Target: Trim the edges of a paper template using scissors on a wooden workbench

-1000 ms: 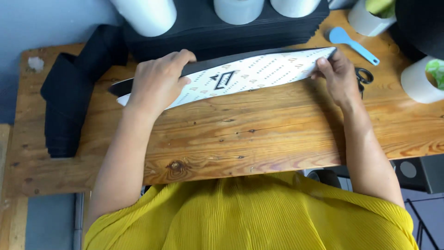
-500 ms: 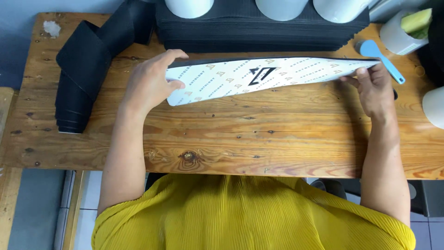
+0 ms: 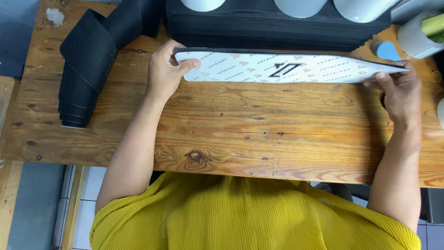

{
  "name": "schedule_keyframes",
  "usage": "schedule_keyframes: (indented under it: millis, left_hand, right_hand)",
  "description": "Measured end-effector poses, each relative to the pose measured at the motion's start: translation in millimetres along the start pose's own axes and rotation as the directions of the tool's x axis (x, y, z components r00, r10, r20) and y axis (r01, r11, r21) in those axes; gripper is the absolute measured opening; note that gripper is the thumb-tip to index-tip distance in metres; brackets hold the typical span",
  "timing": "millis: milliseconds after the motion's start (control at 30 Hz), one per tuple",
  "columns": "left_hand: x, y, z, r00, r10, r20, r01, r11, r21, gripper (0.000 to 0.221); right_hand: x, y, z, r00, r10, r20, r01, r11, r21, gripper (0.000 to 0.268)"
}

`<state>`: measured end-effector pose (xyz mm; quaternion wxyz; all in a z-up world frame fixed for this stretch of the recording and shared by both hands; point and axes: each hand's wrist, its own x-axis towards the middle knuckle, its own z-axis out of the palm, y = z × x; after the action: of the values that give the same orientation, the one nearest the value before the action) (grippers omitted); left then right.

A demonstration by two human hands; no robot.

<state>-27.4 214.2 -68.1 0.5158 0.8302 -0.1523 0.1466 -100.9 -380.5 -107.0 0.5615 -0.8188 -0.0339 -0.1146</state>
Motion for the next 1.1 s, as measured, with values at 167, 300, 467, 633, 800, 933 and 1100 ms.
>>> schedule_keyframes:
  millis: [167, 300, 467, 633, 800, 933, 1100]
  left_hand:
    - [1, 1, -8, 0.987, 0.109, 0.117, -0.095, 0.989, -0.117, 0.017]
    - [1, -3, -10, 0.981, 0.156, 0.115, -0.164, 0.985, 0.06, 0.028]
    - [-2, -2, -9, 0.988, 0.132, 0.086, -0.138, 0.988, 0.072, 0.035]
    - [1, -9, -4, 0.981, 0.186, 0.061, -0.189, 0.981, 0.048, 0.017]
    - [4, -18, -2, 0.976, 0.208, 0.06, -0.214, 0.971, 0.107, 0.011]
    - [3, -9, -4, 0.977, 0.197, 0.084, -0.206, 0.973, 0.108, 0.015]
    - [2, -8, -5, 0.982, 0.164, 0.099, -0.177, 0.973, 0.15, 0.016]
  right_hand:
    - [-2, -3, -5, 0.998, -0.054, -0.011, 0.053, 0.998, -0.029, 0.018]
    - [-3, 4, -12, 0.997, -0.069, -0.021, 0.068, 0.996, -0.062, 0.013]
    - [-6, 2, -13, 0.999, -0.042, -0.014, 0.041, 0.996, -0.077, 0.01]
    - [-3, 6, -13, 0.997, -0.072, -0.014, 0.071, 0.996, -0.054, 0.017]
    - [-2, 0, -7, 0.998, -0.068, 0.003, 0.068, 0.997, -0.031, 0.02]
    - [0, 4, -7, 0.999, -0.051, -0.003, 0.051, 0.996, -0.071, 0.019]
    - [3, 4, -3, 1.0, -0.03, -0.001, 0.03, 0.998, -0.061, 0.026]
